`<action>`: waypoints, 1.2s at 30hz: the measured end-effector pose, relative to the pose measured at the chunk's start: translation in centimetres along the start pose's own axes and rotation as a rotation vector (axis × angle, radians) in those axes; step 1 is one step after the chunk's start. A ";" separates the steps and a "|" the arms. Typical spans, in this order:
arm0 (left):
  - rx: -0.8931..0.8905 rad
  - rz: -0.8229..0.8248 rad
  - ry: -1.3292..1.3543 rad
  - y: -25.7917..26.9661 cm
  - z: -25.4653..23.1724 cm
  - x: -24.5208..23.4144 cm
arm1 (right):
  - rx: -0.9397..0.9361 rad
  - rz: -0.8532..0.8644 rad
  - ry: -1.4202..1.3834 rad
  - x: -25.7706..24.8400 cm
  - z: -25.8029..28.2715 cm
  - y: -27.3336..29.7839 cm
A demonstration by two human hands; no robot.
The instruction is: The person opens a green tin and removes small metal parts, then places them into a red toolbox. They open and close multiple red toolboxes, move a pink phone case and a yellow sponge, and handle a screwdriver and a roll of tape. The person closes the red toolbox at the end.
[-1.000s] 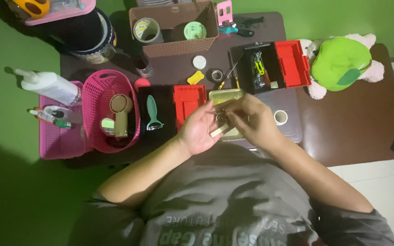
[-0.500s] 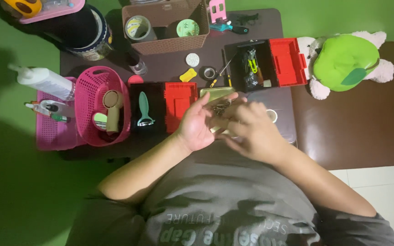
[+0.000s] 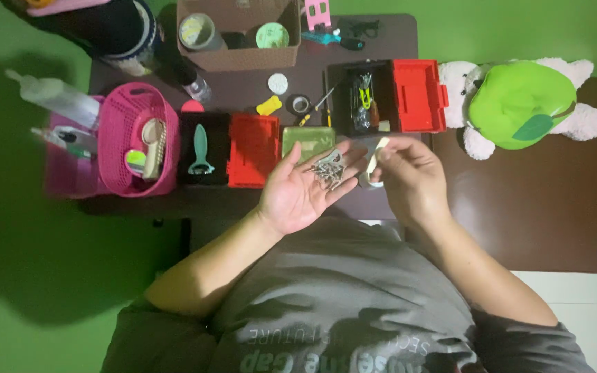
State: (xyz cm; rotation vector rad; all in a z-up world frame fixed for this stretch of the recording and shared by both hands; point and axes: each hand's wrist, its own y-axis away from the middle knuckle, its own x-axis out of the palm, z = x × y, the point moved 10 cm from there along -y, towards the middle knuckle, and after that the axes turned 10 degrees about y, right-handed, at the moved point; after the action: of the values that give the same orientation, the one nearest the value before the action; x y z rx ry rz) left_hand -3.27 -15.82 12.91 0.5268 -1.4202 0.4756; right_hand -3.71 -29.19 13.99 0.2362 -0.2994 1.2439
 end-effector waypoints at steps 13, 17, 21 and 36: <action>0.077 0.058 -0.014 1.4 0.9 2.0 | 0.263 0.070 -0.221 -1.8 -4.7 -0.3; 0.111 0.002 -0.032 1.6 0.2 0.8 | 0.222 0.148 -0.259 -0.5 -3.7 0.4; 0.139 -0.272 -0.255 1.7 -0.6 -4.8 | -0.019 0.191 -0.181 0.3 0.1 1.5; 0.004 -0.389 -0.368 0.1 1.8 -8.1 | -1.182 0.378 0.628 3.4 12.3 8.9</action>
State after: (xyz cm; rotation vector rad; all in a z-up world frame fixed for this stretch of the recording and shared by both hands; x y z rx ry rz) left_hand -5.52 -16.75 5.01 0.9054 -1.6148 0.0685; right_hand -12.38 -27.58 26.87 -1.2485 -0.4873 1.2440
